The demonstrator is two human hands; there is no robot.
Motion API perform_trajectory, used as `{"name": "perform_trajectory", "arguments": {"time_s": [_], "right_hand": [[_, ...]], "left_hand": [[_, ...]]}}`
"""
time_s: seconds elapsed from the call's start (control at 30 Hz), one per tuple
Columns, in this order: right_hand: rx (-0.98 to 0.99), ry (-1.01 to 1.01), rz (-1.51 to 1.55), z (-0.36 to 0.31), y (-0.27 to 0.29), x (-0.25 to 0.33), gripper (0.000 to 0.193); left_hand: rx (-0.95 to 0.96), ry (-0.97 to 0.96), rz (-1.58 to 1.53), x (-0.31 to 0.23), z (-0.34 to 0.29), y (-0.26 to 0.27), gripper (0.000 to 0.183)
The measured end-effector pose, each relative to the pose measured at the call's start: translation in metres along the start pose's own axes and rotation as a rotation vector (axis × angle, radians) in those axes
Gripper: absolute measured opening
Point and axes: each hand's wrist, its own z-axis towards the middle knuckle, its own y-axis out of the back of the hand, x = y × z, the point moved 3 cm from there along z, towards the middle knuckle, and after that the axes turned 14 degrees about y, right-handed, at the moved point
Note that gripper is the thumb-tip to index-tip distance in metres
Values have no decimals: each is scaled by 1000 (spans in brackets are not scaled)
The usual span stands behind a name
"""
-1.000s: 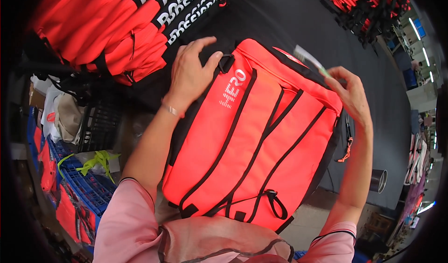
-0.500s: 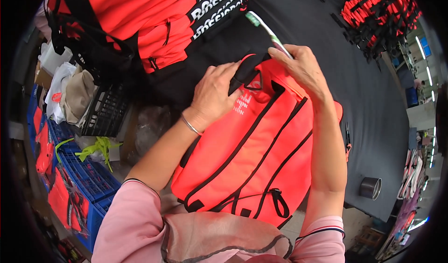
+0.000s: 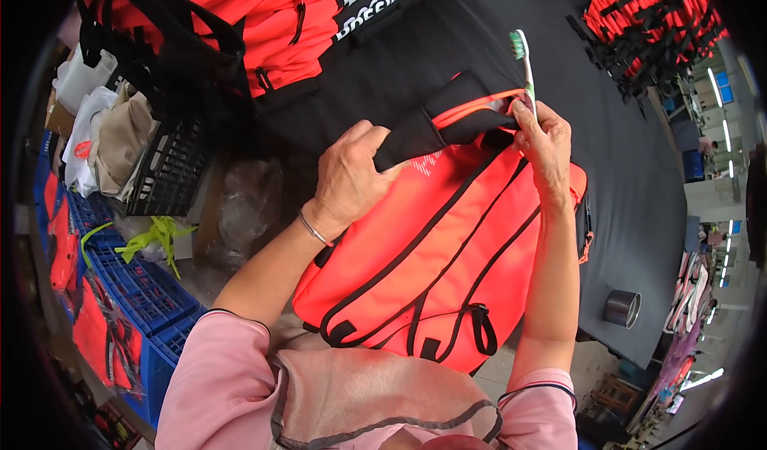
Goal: Trimming loose threads and cleaning a backpack using snips and a brush on a factory assembly line.
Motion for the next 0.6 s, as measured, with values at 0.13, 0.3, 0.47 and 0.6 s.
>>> {"name": "perform_trajectory", "arguments": {"time_s": [0.13,0.3,0.47,0.6], "right_hand": [[-145,-57,51,-9,-2,-11,21],[-199,-46,96,-21,-2,-31,18],[-289,15,168,-27,20,-65,20],[-358,-41,138,-30,27,-64,17]], "left_hand": [[-48,-60,51,-6,-9,-3,42],[-7,-71,98,-4,-10,5,45],[372,167,-133,37,-20,38,61],[592,608,-434,90,-78,58,76]]}}
